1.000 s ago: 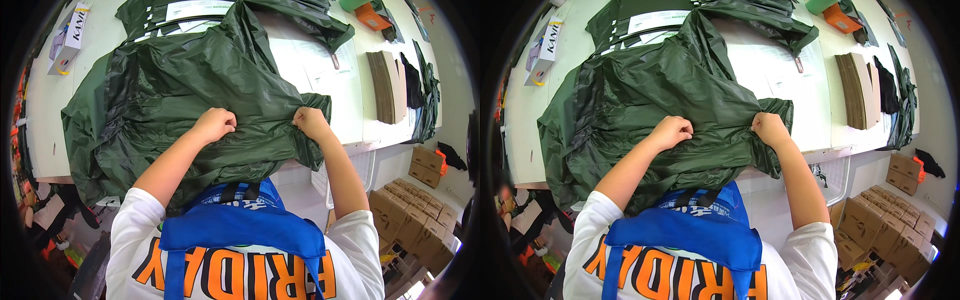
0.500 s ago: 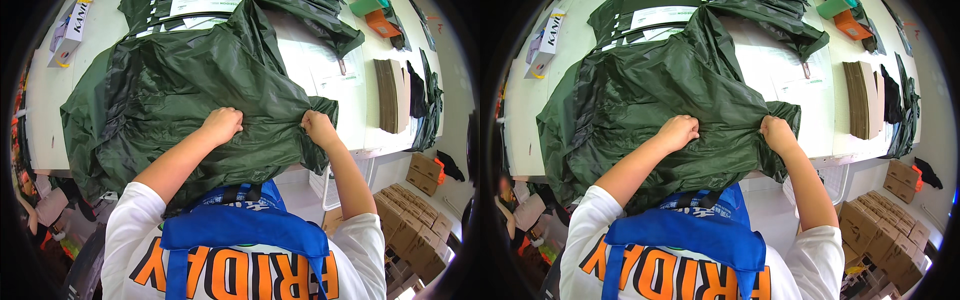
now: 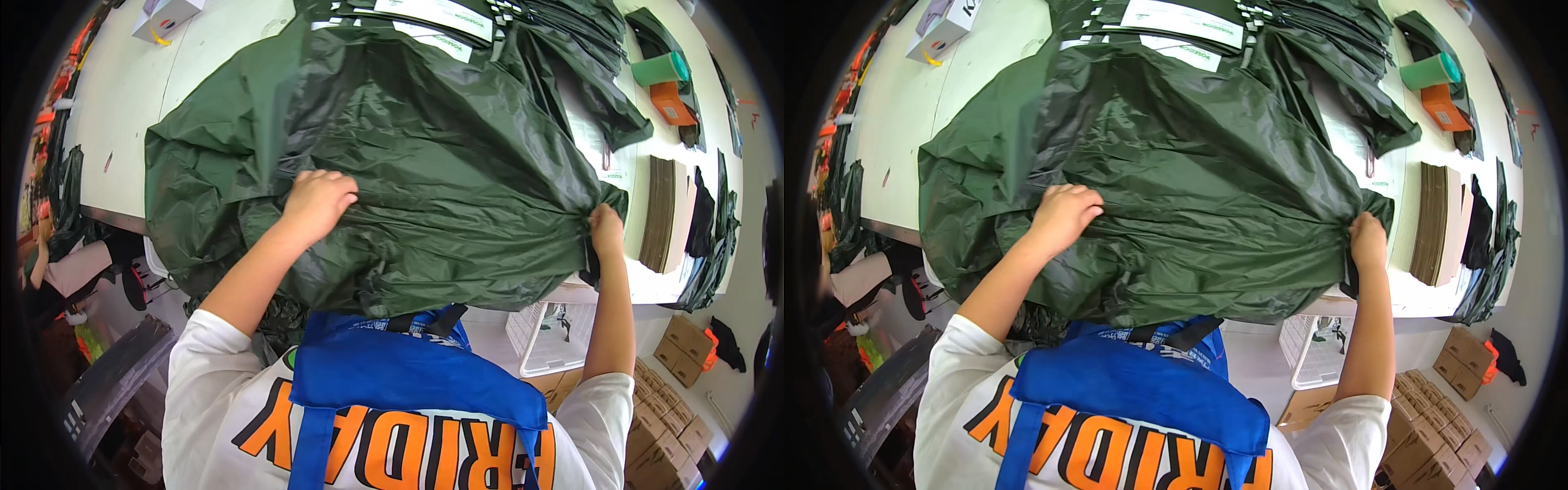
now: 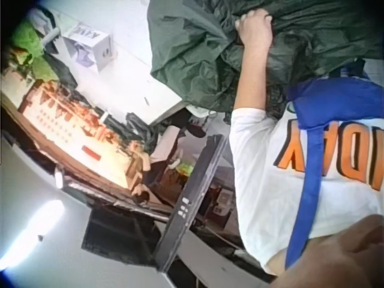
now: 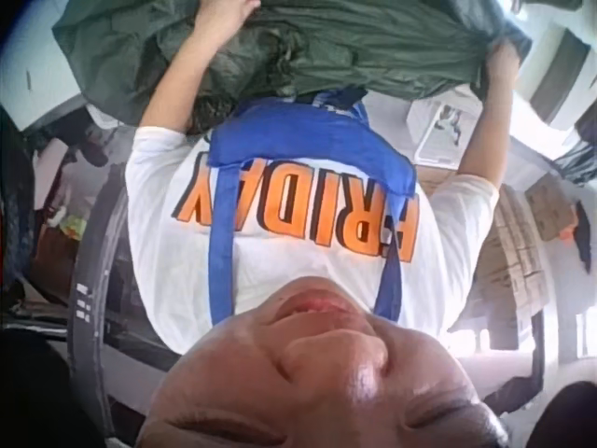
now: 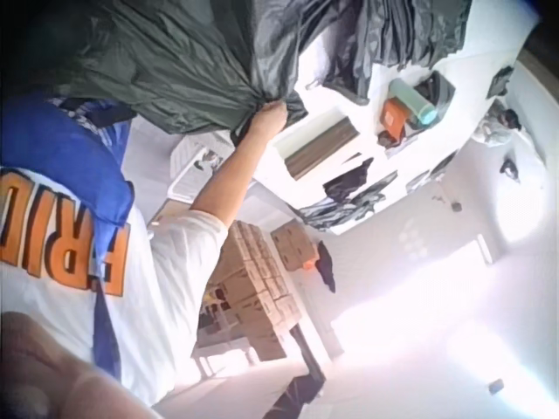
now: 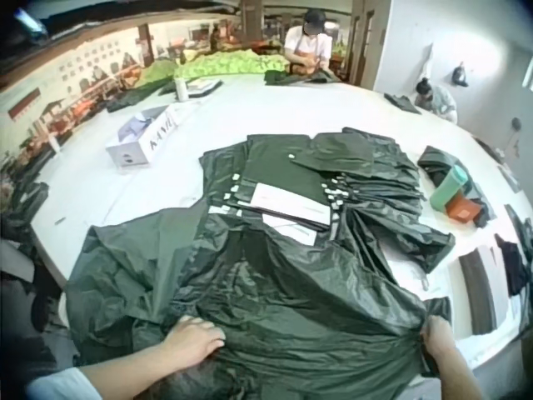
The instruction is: The person folds a large green tarp on a white table. They smooth the fabric, fold it in half multiple times, and then roll it into a compact bundle. The person places the folded tarp into a dark green storage bag and sets it aside.
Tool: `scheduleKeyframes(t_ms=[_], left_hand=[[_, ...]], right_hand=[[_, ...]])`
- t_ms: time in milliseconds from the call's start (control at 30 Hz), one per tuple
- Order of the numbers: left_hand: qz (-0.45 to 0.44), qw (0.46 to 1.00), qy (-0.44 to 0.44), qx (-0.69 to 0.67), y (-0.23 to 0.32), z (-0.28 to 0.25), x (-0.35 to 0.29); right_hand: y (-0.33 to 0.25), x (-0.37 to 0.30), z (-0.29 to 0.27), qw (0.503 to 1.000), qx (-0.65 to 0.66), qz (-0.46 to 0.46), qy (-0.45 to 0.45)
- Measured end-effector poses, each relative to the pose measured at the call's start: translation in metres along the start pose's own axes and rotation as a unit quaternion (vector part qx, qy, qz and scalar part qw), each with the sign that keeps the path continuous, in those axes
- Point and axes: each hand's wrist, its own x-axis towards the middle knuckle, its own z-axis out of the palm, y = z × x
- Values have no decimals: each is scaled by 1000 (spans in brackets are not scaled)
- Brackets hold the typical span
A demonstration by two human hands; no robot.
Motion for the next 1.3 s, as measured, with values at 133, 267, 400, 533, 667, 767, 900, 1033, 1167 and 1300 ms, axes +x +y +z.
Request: scheduleKeyframes(t_ms=[133, 267, 400, 533, 667, 767, 900, 1033, 1167, 1300], left_hand=[[-32, 997, 73, -13, -24, 4, -10], [-68, 990, 76, -101, -62, 12, -3], [-70, 985, 54, -151, -73, 4, 0], [-100, 985, 18, -139, -81, 5, -1], [-92, 975, -69, -191, -94, -2, 8], [-61, 967, -67, -238, -109, 3, 11], [-38, 970, -117, -208, -116, -2, 17], [-68, 958, -121, -251, -114, 2, 21], [-66, 957, -85, -270, -117, 5, 21], [-46, 953, -140, -264, -126, 6, 32]], right_hand=[[-112, -11, -32, 981, 134, -8, 141], [-256, -43, -7, 923, 266, -276, 2], [-303, -40, 38, 946, 237, -183, -127], [-310, -31, 44, 956, 204, -157, -142], [-313, -23, 41, 954, 208, -113, -182], [-314, -13, 39, 944, 213, -72, -240], [-317, -8, 36, 948, 173, -81, -256], [-318, -5, 37, 945, 171, -83, -264], [-316, -4, 35, 943, 181, -89, -266], [-315, -4, 35, 943, 178, -103, -261]])
